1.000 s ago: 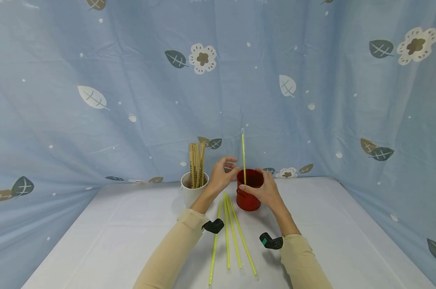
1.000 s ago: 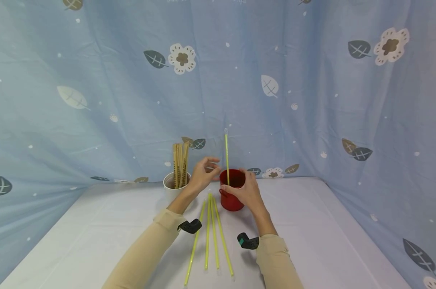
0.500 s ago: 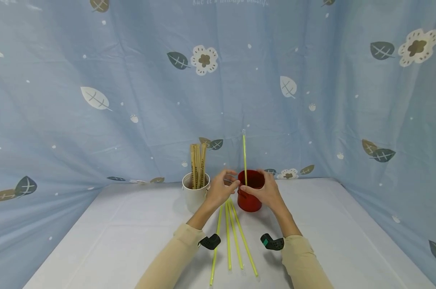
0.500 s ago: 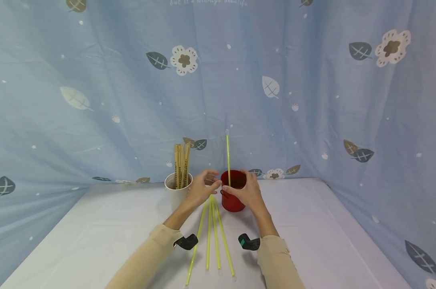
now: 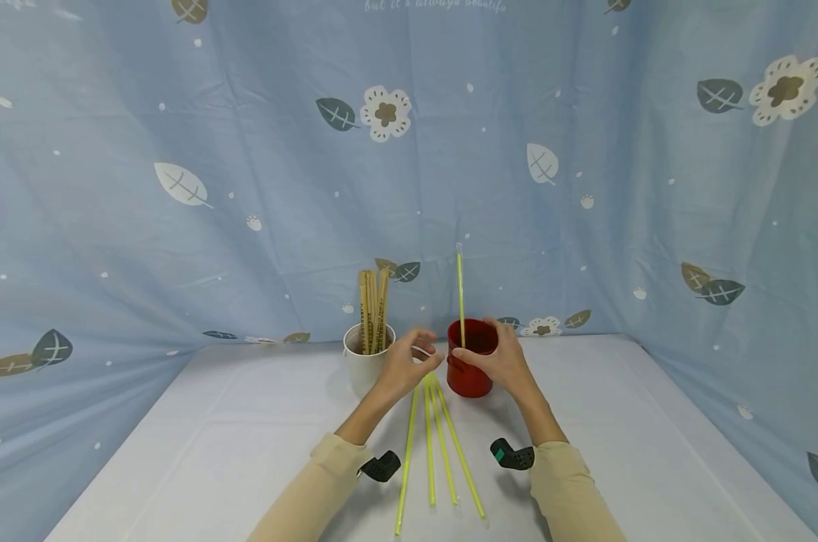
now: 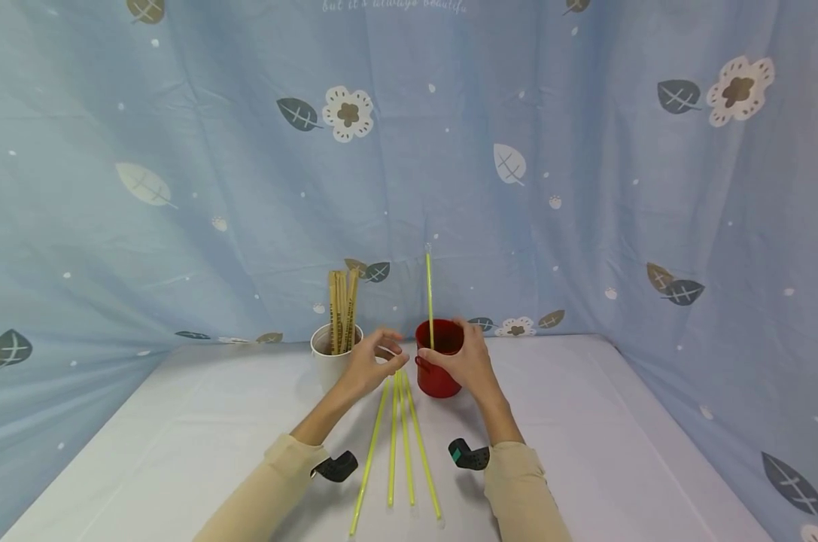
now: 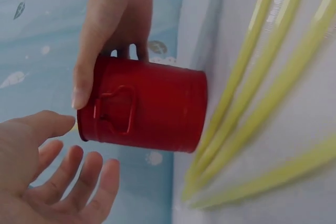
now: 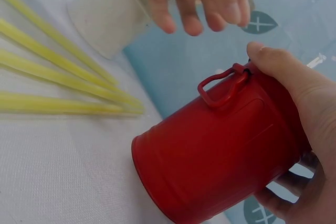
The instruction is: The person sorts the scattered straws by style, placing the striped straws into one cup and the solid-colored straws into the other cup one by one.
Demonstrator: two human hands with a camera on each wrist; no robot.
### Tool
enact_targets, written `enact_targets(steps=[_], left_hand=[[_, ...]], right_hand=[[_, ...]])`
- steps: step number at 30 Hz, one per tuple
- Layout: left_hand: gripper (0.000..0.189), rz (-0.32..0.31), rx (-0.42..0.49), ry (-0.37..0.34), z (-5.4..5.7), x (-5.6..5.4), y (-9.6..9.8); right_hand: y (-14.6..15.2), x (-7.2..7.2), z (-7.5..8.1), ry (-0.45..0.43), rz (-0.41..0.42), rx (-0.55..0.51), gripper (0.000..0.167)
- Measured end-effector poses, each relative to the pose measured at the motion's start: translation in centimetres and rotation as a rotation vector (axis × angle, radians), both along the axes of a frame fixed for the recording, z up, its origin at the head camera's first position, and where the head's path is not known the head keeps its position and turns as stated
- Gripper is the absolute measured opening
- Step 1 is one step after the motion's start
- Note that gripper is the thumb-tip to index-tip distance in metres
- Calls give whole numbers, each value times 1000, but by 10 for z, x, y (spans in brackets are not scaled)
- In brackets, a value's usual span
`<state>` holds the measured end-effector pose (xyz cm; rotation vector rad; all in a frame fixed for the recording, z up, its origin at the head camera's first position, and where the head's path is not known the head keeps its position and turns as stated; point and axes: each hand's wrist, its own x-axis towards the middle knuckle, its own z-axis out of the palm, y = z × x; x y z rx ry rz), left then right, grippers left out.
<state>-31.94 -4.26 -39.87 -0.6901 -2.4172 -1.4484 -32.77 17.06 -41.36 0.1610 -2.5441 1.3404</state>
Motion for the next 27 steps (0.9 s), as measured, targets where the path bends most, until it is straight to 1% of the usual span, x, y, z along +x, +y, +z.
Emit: enact_targets(steps=[6, 11, 17, 21, 27], left_hand=[[26, -15, -55, 26, -6, 7, -8], [30, -45, -84, 56, -6, 14, -13], [31, -48, -131, 83, -6, 23, -19], [31, -70, -164, 82, -10, 30, -22], [35, -127, -214, 43, -13, 40, -25]], right_hand=[[0, 0, -1, -3, -9, 1, 97], [-1, 1, 1, -7, -8, -3, 98], [-1, 1, 2, -10, -6, 2, 99], [-1, 2, 2, -14, -4, -6, 98], [-2, 3, 2, -11, 1, -15, 97]])
